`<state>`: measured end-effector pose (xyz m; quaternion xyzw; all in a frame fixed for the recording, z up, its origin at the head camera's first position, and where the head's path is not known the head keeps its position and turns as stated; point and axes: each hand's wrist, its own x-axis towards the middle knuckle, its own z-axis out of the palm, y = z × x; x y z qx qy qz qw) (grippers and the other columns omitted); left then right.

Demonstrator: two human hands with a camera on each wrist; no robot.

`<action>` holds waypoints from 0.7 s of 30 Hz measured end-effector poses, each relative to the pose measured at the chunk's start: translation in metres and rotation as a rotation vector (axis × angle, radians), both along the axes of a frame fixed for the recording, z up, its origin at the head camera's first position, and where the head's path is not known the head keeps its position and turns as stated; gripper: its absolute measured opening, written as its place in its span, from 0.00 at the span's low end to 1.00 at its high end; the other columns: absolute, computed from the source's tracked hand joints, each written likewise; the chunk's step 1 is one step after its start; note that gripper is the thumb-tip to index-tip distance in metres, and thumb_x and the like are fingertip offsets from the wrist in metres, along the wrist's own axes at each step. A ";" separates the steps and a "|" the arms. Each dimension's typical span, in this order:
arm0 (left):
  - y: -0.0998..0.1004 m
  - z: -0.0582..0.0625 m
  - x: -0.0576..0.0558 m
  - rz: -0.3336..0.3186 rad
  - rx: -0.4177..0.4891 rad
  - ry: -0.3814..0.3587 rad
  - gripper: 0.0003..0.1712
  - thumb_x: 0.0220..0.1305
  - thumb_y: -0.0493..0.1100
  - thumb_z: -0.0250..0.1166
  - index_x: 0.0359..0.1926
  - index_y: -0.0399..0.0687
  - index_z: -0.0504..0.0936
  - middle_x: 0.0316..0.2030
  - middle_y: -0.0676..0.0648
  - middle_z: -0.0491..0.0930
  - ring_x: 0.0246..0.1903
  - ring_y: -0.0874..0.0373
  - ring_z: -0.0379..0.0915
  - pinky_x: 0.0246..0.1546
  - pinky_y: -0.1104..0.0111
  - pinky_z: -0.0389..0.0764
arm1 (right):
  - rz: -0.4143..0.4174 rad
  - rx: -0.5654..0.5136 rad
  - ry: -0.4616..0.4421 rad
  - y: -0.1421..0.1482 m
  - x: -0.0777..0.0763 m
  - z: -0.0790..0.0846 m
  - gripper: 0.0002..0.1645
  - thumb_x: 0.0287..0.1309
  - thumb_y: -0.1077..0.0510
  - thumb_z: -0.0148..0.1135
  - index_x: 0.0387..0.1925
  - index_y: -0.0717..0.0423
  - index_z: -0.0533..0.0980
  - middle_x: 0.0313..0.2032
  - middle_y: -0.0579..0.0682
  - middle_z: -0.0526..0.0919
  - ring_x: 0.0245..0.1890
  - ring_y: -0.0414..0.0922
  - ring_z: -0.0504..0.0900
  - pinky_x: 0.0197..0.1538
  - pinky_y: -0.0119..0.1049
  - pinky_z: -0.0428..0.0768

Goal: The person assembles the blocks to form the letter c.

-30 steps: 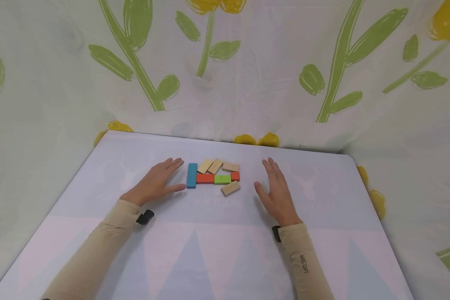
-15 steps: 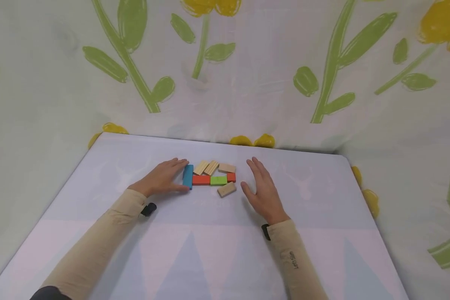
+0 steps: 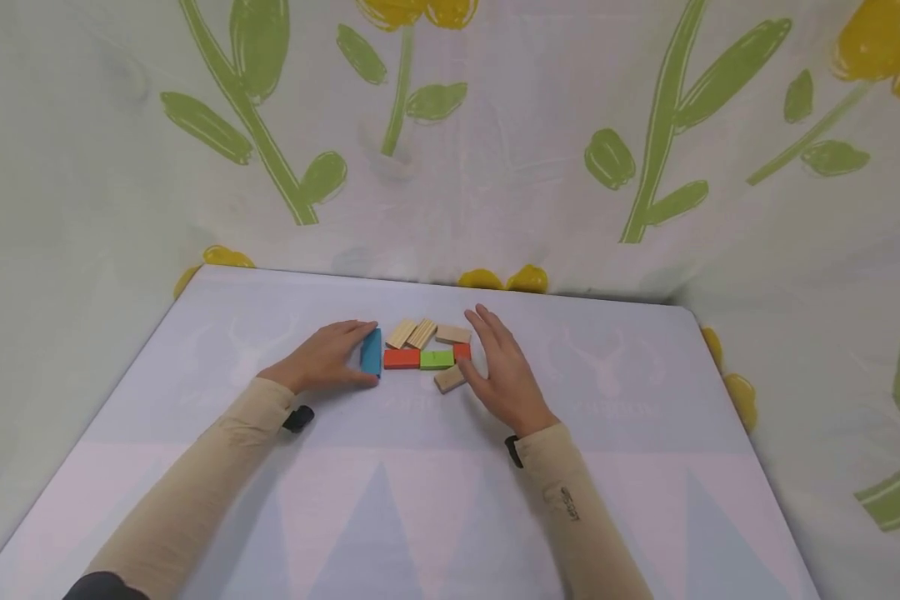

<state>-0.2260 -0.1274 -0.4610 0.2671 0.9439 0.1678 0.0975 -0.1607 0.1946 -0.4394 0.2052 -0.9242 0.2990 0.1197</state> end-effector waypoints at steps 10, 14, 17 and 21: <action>-0.022 0.001 0.017 0.002 0.030 0.061 0.59 0.52 0.65 0.76 0.76 0.40 0.62 0.70 0.37 0.67 0.69 0.40 0.63 0.71 0.48 0.64 | 0.109 0.059 -0.092 -0.026 -0.017 -0.004 0.44 0.67 0.52 0.67 0.78 0.43 0.57 0.76 0.47 0.60 0.75 0.48 0.60 0.72 0.50 0.66; -0.030 0.002 0.027 -0.012 0.036 0.092 0.59 0.51 0.65 0.77 0.75 0.39 0.64 0.69 0.37 0.69 0.68 0.40 0.65 0.69 0.48 0.66 | 0.169 0.137 -0.093 -0.041 -0.026 -0.005 0.42 0.66 0.54 0.68 0.77 0.44 0.60 0.72 0.50 0.67 0.71 0.49 0.67 0.71 0.48 0.69; -0.036 0.002 0.033 -0.019 0.033 0.117 0.59 0.51 0.65 0.77 0.74 0.39 0.65 0.68 0.37 0.70 0.67 0.40 0.66 0.69 0.48 0.67 | 0.213 0.221 -0.072 -0.052 -0.032 -0.003 0.37 0.66 0.55 0.67 0.74 0.47 0.66 0.68 0.51 0.73 0.68 0.49 0.71 0.69 0.45 0.71; -0.045 0.001 0.043 -0.017 0.031 0.114 0.59 0.50 0.65 0.77 0.74 0.39 0.65 0.68 0.37 0.70 0.67 0.39 0.66 0.68 0.47 0.67 | 0.253 0.301 -0.075 -0.066 -0.038 0.000 0.29 0.65 0.57 0.68 0.67 0.49 0.74 0.62 0.51 0.78 0.64 0.50 0.75 0.68 0.44 0.72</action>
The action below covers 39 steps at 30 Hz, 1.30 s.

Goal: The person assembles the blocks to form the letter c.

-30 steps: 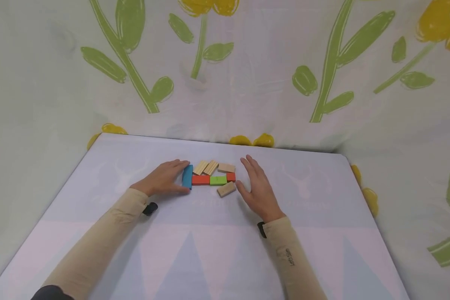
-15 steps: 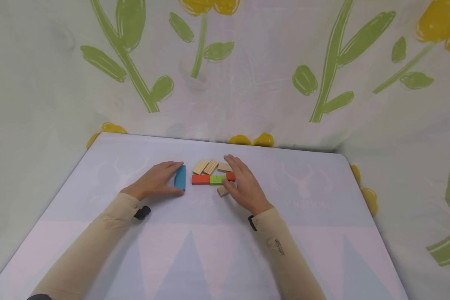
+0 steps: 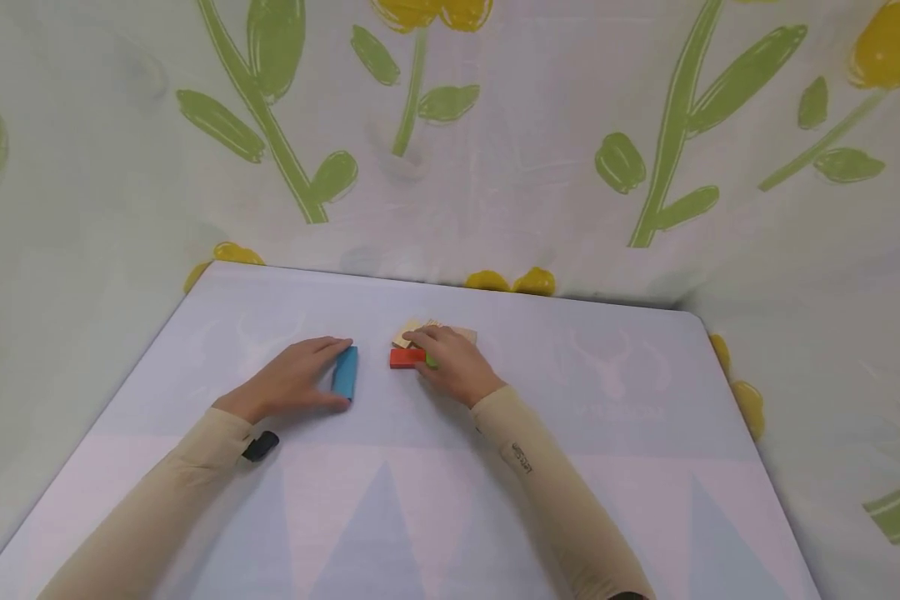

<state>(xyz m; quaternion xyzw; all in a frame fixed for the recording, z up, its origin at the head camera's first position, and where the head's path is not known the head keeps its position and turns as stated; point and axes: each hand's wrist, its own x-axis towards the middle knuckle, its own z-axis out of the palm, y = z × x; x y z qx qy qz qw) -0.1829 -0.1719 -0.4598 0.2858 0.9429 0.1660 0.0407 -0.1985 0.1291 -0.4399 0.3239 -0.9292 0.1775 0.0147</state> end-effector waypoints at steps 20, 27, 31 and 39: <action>-0.020 -0.004 0.019 -0.005 0.026 -0.086 0.60 0.50 0.65 0.78 0.76 0.46 0.63 0.73 0.40 0.65 0.71 0.39 0.60 0.70 0.44 0.63 | 0.070 0.035 0.059 -0.022 -0.011 -0.017 0.20 0.62 0.65 0.69 0.56 0.57 0.83 0.49 0.53 0.84 0.51 0.50 0.81 0.59 0.40 0.79; -0.020 -0.004 0.030 -0.003 0.044 0.095 0.49 0.57 0.65 0.73 0.71 0.42 0.71 0.69 0.40 0.70 0.71 0.37 0.60 0.69 0.42 0.63 | 0.049 0.100 0.053 -0.026 -0.003 -0.018 0.20 0.62 0.60 0.71 0.56 0.54 0.83 0.48 0.52 0.83 0.51 0.47 0.81 0.59 0.37 0.80; -0.016 -0.002 0.037 -0.024 0.044 0.196 0.40 0.62 0.61 0.70 0.66 0.40 0.77 0.63 0.40 0.77 0.67 0.35 0.65 0.67 0.42 0.66 | 0.021 0.152 -0.010 -0.031 0.000 -0.012 0.21 0.62 0.57 0.72 0.57 0.52 0.82 0.51 0.52 0.82 0.51 0.46 0.80 0.59 0.36 0.80; -0.015 -0.003 0.043 -0.018 0.053 0.167 0.37 0.63 0.58 0.71 0.65 0.39 0.78 0.64 0.41 0.76 0.67 0.34 0.65 0.66 0.42 0.67 | -0.005 0.200 -0.063 -0.037 0.000 -0.007 0.25 0.62 0.56 0.72 0.61 0.51 0.80 0.53 0.52 0.83 0.51 0.46 0.81 0.59 0.37 0.80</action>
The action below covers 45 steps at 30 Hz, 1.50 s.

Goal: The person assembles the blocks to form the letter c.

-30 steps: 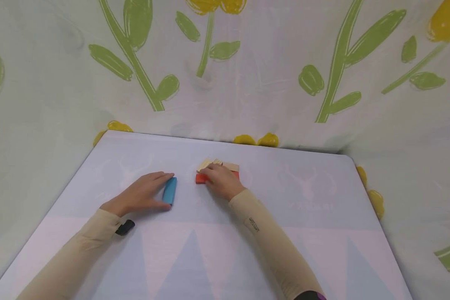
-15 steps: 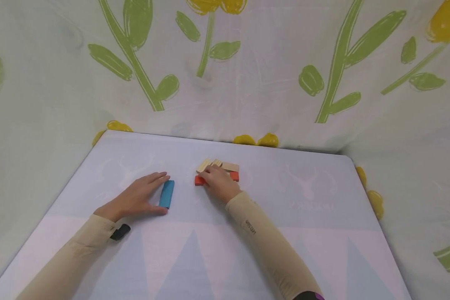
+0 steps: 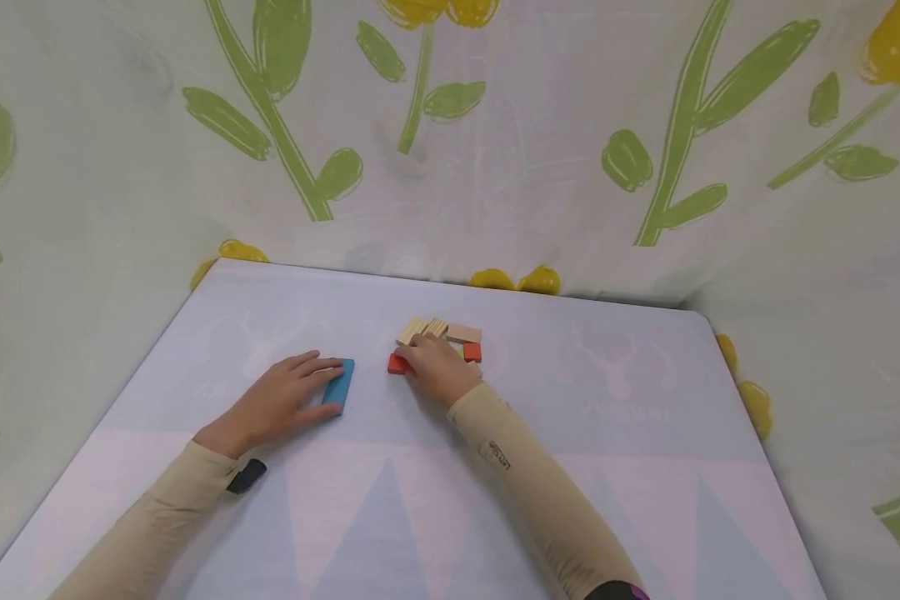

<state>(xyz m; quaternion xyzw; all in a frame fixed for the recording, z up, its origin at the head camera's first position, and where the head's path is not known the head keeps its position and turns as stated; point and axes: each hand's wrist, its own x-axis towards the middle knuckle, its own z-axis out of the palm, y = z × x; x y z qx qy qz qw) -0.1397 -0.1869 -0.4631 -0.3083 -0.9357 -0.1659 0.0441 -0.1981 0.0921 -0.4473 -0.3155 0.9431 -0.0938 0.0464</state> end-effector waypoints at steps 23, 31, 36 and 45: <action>0.000 -0.001 0.001 0.018 -0.028 0.005 0.34 0.64 0.56 0.71 0.64 0.39 0.80 0.63 0.43 0.78 0.66 0.35 0.67 0.65 0.42 0.69 | 0.099 -0.070 0.109 -0.007 -0.008 0.005 0.22 0.59 0.49 0.72 0.54 0.48 0.81 0.51 0.47 0.82 0.52 0.45 0.79 0.59 0.39 0.80; 0.002 0.001 0.002 0.026 -0.014 -0.013 0.33 0.64 0.54 0.71 0.64 0.39 0.80 0.63 0.42 0.78 0.65 0.34 0.68 0.65 0.41 0.69 | 0.115 -0.098 0.080 -0.016 -0.017 0.009 0.26 0.58 0.48 0.74 0.57 0.47 0.80 0.54 0.47 0.81 0.55 0.44 0.77 0.62 0.38 0.78; 0.003 0.003 0.002 0.021 -0.008 -0.009 0.33 0.65 0.54 0.71 0.64 0.38 0.79 0.63 0.41 0.78 0.65 0.34 0.68 0.65 0.42 0.69 | 0.128 -0.113 0.102 -0.022 -0.023 0.009 0.23 0.61 0.52 0.71 0.57 0.48 0.80 0.53 0.47 0.81 0.55 0.44 0.77 0.63 0.37 0.77; 0.001 0.001 0.001 0.016 -0.011 -0.007 0.33 0.65 0.55 0.71 0.63 0.39 0.80 0.63 0.43 0.78 0.65 0.35 0.69 0.65 0.43 0.70 | 0.183 -0.074 0.196 -0.034 -0.037 0.009 0.17 0.66 0.58 0.66 0.55 0.47 0.81 0.53 0.46 0.82 0.56 0.44 0.78 0.60 0.41 0.78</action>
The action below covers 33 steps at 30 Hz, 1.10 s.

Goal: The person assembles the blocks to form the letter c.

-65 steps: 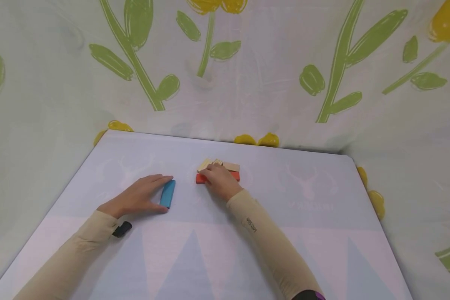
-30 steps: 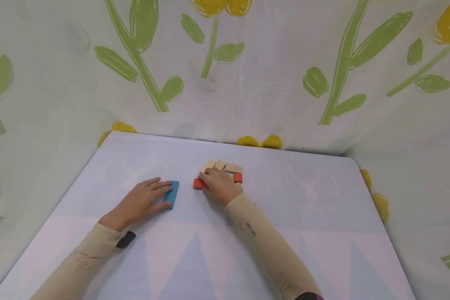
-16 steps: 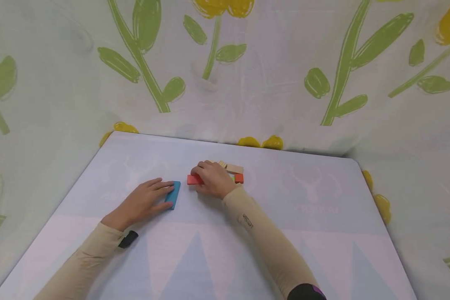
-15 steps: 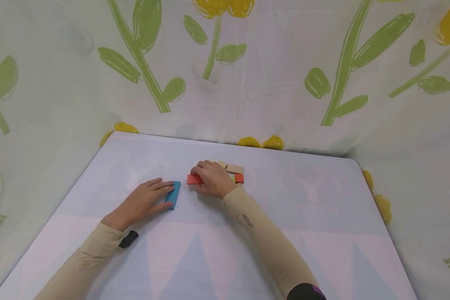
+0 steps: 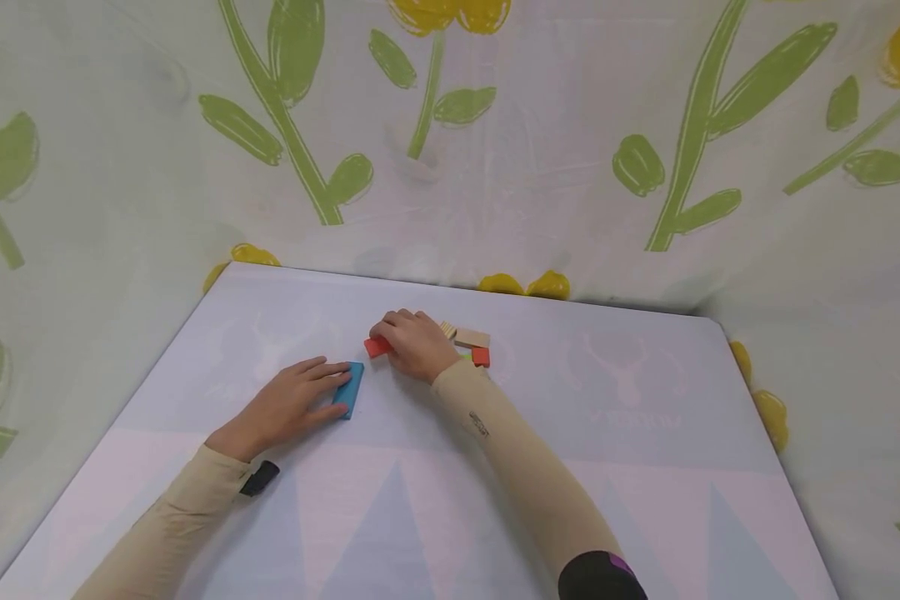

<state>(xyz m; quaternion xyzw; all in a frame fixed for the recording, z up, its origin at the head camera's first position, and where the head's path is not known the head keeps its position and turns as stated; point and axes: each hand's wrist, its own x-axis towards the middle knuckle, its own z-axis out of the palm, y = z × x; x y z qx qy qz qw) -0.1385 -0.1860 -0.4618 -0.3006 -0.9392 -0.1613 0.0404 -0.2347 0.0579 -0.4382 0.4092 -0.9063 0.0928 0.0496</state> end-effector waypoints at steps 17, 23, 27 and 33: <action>0.001 -0.003 -0.001 0.004 0.021 0.002 0.33 0.65 0.54 0.71 0.64 0.39 0.79 0.63 0.41 0.78 0.65 0.34 0.69 0.65 0.43 0.69 | -0.051 0.133 -0.101 -0.031 -0.010 -0.007 0.18 0.70 0.60 0.62 0.58 0.45 0.80 0.60 0.45 0.80 0.62 0.46 0.76 0.69 0.46 0.72; 0.002 -0.003 -0.001 0.004 0.031 0.006 0.33 0.64 0.54 0.72 0.63 0.39 0.80 0.63 0.41 0.78 0.64 0.34 0.69 0.64 0.42 0.70 | -0.062 0.183 -0.105 -0.033 -0.011 -0.010 0.21 0.70 0.60 0.62 0.62 0.44 0.79 0.61 0.45 0.80 0.62 0.45 0.76 0.66 0.42 0.75; 0.002 -0.003 -0.002 0.005 0.022 -0.001 0.33 0.64 0.54 0.71 0.64 0.39 0.80 0.63 0.42 0.78 0.65 0.35 0.68 0.66 0.43 0.69 | -0.076 0.177 -0.103 -0.031 -0.010 -0.009 0.21 0.71 0.60 0.62 0.62 0.43 0.79 0.61 0.45 0.80 0.62 0.45 0.76 0.66 0.42 0.75; 0.003 -0.004 -0.003 0.010 0.026 -0.011 0.33 0.65 0.55 0.71 0.64 0.39 0.79 0.63 0.42 0.78 0.65 0.34 0.68 0.66 0.43 0.69 | -0.072 0.159 -0.150 -0.029 -0.009 -0.010 0.21 0.71 0.61 0.62 0.62 0.44 0.80 0.61 0.44 0.80 0.62 0.44 0.76 0.67 0.39 0.74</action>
